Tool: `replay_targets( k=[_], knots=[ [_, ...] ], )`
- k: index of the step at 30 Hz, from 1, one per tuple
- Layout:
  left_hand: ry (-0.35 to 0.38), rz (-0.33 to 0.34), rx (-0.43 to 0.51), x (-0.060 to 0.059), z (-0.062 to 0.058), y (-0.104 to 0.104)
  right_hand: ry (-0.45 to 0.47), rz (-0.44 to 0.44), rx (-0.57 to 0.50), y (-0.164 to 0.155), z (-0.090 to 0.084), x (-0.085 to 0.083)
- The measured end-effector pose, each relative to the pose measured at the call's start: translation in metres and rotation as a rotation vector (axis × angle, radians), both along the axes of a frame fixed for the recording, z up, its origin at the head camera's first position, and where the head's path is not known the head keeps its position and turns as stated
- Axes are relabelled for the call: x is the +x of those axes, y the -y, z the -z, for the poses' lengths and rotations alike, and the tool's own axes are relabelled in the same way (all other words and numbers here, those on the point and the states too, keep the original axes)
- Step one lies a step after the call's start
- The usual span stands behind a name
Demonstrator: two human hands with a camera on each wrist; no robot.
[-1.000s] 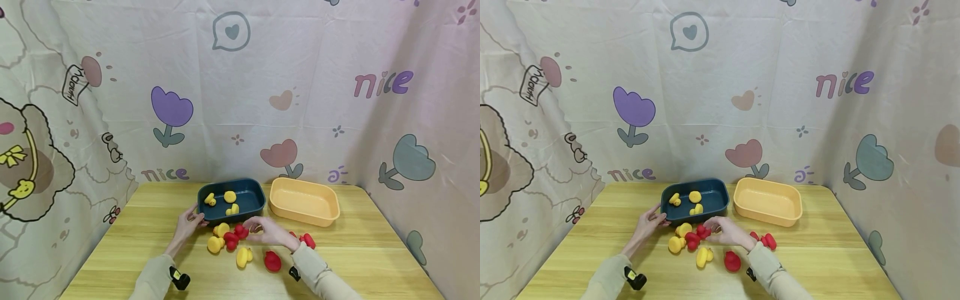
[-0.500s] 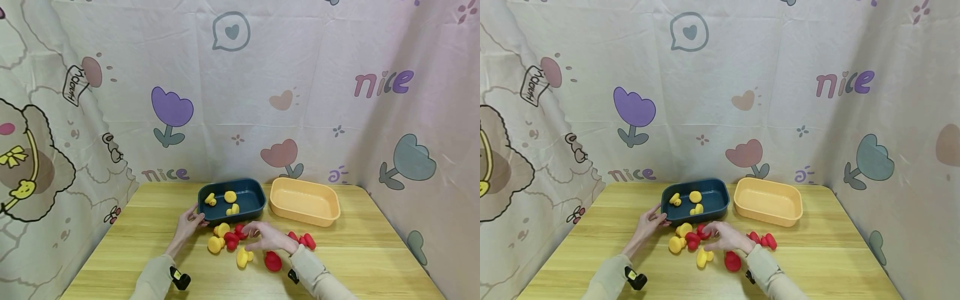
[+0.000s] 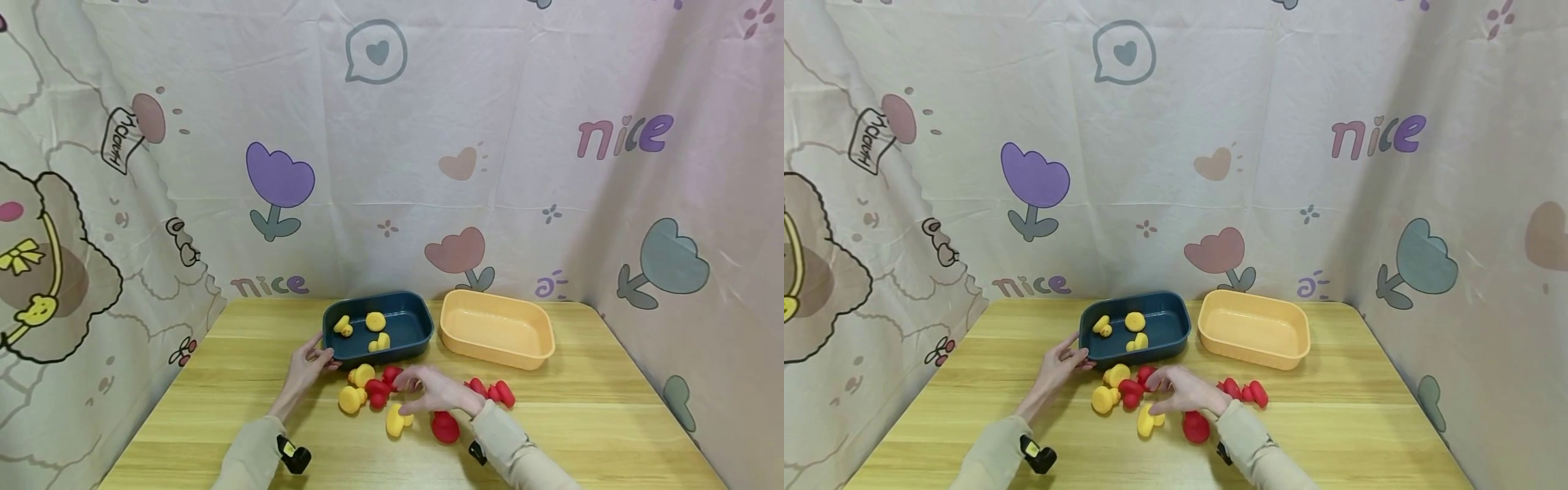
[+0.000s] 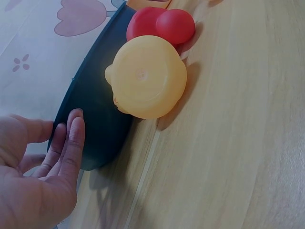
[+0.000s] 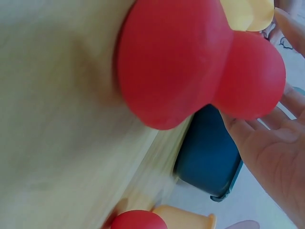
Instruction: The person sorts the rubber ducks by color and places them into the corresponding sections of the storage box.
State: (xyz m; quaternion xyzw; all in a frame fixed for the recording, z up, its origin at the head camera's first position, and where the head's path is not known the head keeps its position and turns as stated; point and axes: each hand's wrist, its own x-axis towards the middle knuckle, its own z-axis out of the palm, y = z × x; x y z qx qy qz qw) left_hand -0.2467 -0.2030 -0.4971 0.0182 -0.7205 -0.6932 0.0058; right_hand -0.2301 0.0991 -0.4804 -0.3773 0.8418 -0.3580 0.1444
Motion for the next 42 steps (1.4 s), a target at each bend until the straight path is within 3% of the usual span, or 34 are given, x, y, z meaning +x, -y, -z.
replay_targets(
  k=[9,34,42],
  knots=[
    [-0.004,-0.001,-0.007,0.0011,0.0002,0.0002,0.000,-0.079,0.028,0.0026,-0.0006,-0.0013],
    [-0.003,0.010,-0.026,0.0014,-0.0013,0.0011,0.063,-0.111,0.151,0.0075,-0.0039,0.0022],
    [-0.004,0.005,-0.036,0.0010,-0.0013,0.0011,0.106,-0.127,0.135,0.0073,-0.0026,0.0009]
  ],
)
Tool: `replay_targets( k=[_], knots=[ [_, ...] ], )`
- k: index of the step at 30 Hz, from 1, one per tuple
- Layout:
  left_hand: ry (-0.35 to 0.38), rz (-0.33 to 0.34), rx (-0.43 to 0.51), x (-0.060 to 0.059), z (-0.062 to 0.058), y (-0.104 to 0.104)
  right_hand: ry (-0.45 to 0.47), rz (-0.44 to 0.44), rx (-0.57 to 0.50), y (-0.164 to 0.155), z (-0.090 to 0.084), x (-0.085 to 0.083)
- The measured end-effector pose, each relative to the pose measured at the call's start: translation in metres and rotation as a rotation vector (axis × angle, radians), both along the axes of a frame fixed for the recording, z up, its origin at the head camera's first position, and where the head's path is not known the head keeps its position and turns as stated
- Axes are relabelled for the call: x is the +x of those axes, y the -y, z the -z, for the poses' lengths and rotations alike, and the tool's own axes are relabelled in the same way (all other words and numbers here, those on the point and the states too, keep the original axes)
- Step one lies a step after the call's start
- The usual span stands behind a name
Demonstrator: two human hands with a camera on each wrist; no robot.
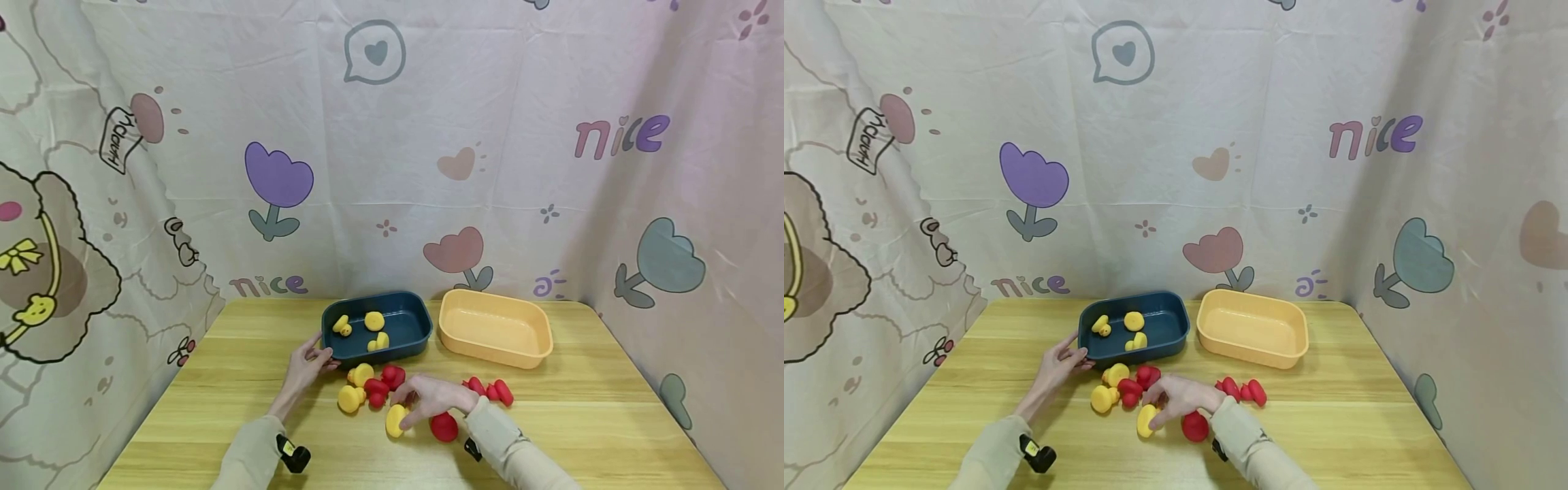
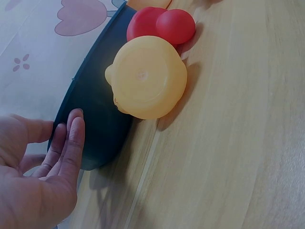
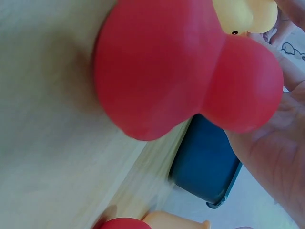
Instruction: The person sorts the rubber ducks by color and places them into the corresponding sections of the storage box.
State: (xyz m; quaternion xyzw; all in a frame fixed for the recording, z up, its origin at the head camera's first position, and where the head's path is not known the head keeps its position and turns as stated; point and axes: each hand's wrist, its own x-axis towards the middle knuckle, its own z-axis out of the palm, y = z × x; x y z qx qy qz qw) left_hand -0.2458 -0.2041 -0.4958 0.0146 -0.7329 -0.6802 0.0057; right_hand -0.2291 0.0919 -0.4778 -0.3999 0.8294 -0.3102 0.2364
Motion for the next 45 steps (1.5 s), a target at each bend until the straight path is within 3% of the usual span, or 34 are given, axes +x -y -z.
replay_targets(
  k=[10,19,37,45],
  knots=[
    [-0.002,-0.006,-0.007,0.0003,0.0003,-0.0002,-0.034,-0.027,-0.016,-0.0009,0.0023,-0.0016],
    [-0.004,-0.013,-0.009,0.0010,-0.0004,-0.0010,0.020,-0.020,-0.082,-0.0056,0.0017,-0.0040],
    [-0.007,-0.006,-0.004,-0.0009,0.0004,-0.0004,0.079,0.118,-0.216,-0.0075,0.0001,-0.0074],
    [-0.006,-0.008,0.002,-0.0001,0.0002,-0.0006,0.058,0.151,-0.303,-0.0076,-0.0016,-0.0091]
  ],
)
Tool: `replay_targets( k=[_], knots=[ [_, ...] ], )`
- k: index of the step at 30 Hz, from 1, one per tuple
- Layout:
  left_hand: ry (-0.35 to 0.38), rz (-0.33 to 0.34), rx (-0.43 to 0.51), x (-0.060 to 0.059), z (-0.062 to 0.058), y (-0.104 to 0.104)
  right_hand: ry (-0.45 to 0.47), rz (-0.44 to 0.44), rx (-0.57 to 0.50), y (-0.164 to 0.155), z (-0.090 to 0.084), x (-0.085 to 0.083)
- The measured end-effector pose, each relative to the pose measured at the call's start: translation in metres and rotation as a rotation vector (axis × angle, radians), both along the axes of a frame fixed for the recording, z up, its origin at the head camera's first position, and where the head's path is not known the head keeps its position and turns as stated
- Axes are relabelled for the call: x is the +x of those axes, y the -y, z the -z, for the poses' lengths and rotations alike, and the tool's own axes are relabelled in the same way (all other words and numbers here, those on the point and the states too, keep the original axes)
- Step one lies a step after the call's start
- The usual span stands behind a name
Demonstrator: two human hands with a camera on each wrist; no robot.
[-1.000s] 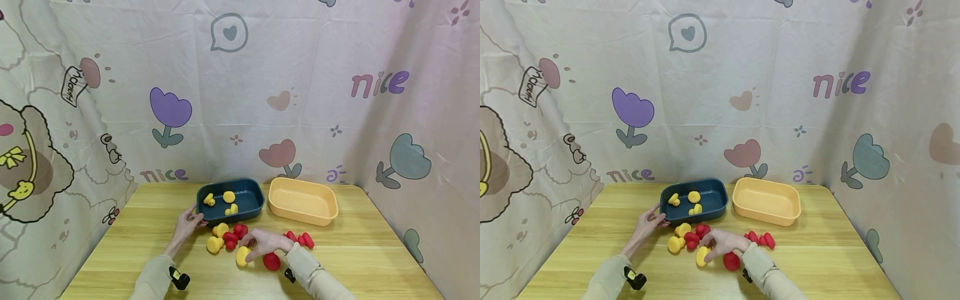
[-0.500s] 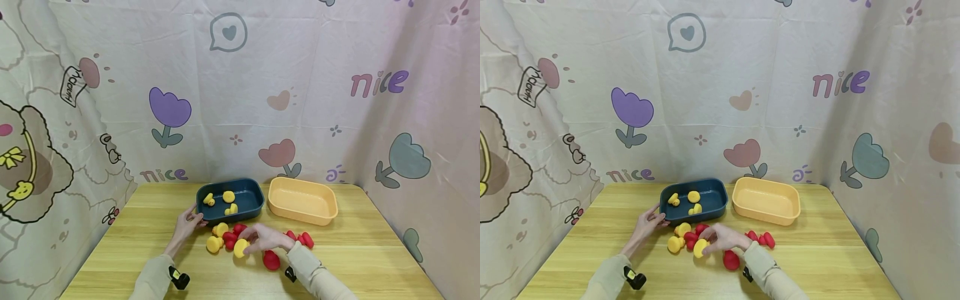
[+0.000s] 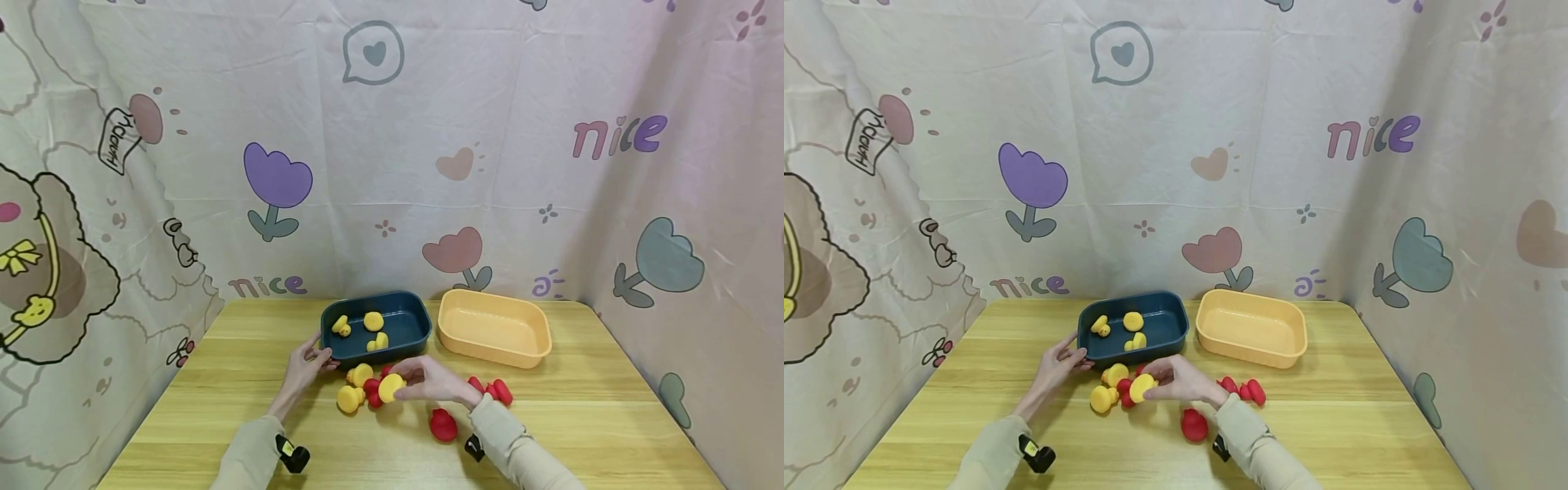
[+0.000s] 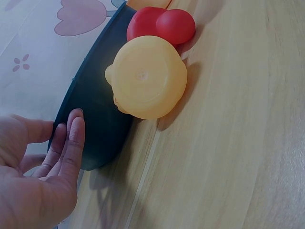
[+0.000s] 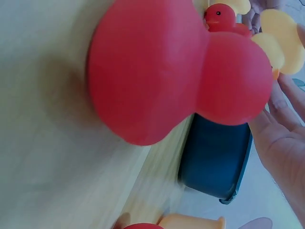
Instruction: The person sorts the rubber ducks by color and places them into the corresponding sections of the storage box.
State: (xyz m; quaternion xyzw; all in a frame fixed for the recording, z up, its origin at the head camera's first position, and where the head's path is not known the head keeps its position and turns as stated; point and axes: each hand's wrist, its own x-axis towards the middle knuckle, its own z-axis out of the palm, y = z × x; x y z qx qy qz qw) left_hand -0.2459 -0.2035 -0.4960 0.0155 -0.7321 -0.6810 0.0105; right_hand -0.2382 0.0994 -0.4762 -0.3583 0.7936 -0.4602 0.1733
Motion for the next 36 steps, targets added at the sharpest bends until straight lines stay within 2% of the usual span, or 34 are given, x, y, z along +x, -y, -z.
replay_targets(
  k=[8,16,27,36],
  knots=[
    [0.004,-0.008,-0.007,0.001,-0.001,-0.001,0.004,0.091,-0.102,0.000,-0.001,0.000],
    [0.005,-0.003,0.007,0.001,-0.001,-0.001,0.067,0.212,-0.213,0.000,-0.008,0.001],
    [0.006,0.002,0.000,0.001,-0.002,-0.001,0.061,0.416,-0.292,0.008,-0.020,-0.002],
    [0.009,-0.003,-0.003,0.001,-0.003,-0.001,0.072,0.538,-0.351,0.012,-0.028,-0.010]
  ],
)
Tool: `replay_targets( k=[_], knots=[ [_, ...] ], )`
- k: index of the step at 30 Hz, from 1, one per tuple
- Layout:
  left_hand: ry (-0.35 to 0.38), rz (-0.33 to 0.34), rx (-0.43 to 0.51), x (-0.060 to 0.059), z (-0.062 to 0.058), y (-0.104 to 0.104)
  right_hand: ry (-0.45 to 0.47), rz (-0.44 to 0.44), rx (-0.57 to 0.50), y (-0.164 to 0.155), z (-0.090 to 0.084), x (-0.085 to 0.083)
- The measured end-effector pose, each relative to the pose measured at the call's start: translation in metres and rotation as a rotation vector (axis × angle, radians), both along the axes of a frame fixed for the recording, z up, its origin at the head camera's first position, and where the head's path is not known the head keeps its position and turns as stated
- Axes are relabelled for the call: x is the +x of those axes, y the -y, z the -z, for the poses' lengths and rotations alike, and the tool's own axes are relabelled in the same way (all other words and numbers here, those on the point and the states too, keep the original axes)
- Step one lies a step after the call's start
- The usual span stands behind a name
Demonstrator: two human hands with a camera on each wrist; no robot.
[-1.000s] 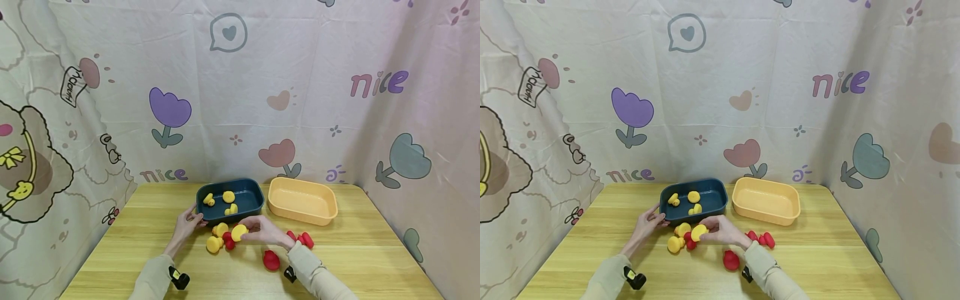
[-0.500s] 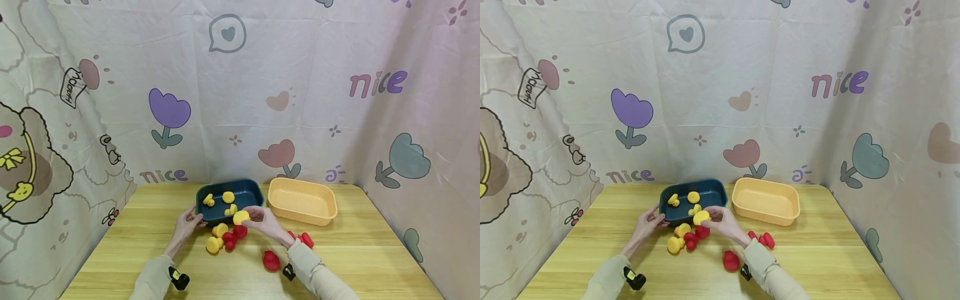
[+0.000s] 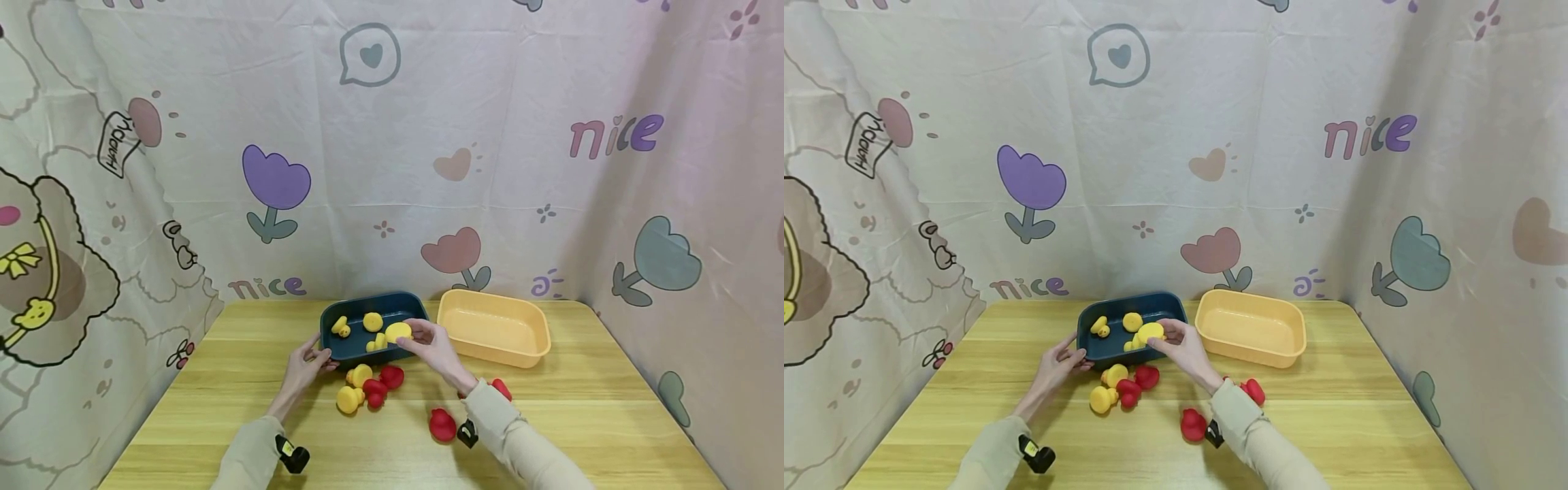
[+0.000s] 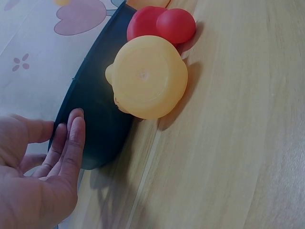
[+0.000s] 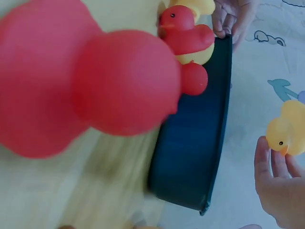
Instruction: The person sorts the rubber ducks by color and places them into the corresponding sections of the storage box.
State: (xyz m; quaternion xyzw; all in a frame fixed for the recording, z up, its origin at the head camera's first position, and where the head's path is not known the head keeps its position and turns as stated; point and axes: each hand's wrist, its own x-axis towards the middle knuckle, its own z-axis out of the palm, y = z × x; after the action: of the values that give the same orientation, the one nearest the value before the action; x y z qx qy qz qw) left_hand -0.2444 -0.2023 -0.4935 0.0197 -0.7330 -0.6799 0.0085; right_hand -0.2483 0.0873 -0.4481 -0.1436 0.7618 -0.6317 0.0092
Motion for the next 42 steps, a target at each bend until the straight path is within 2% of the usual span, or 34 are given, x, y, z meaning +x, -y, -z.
replay_targets(
  k=[8,19,29,42],
  knots=[
    [0.001,-0.005,-0.014,0.000,0.000,0.000,-0.031,0.057,0.007,-0.001,-0.017,-0.014],
    [0.001,0.005,-0.010,0.000,-0.001,0.001,-0.040,0.103,0.128,-0.002,-0.030,-0.040],
    [-0.031,0.011,0.006,0.001,0.000,0.000,-0.018,0.157,0.214,0.004,-0.030,-0.064],
    [-0.034,0.015,-0.004,0.002,0.001,0.001,0.001,0.212,0.282,0.013,-0.018,-0.085]
  ],
)
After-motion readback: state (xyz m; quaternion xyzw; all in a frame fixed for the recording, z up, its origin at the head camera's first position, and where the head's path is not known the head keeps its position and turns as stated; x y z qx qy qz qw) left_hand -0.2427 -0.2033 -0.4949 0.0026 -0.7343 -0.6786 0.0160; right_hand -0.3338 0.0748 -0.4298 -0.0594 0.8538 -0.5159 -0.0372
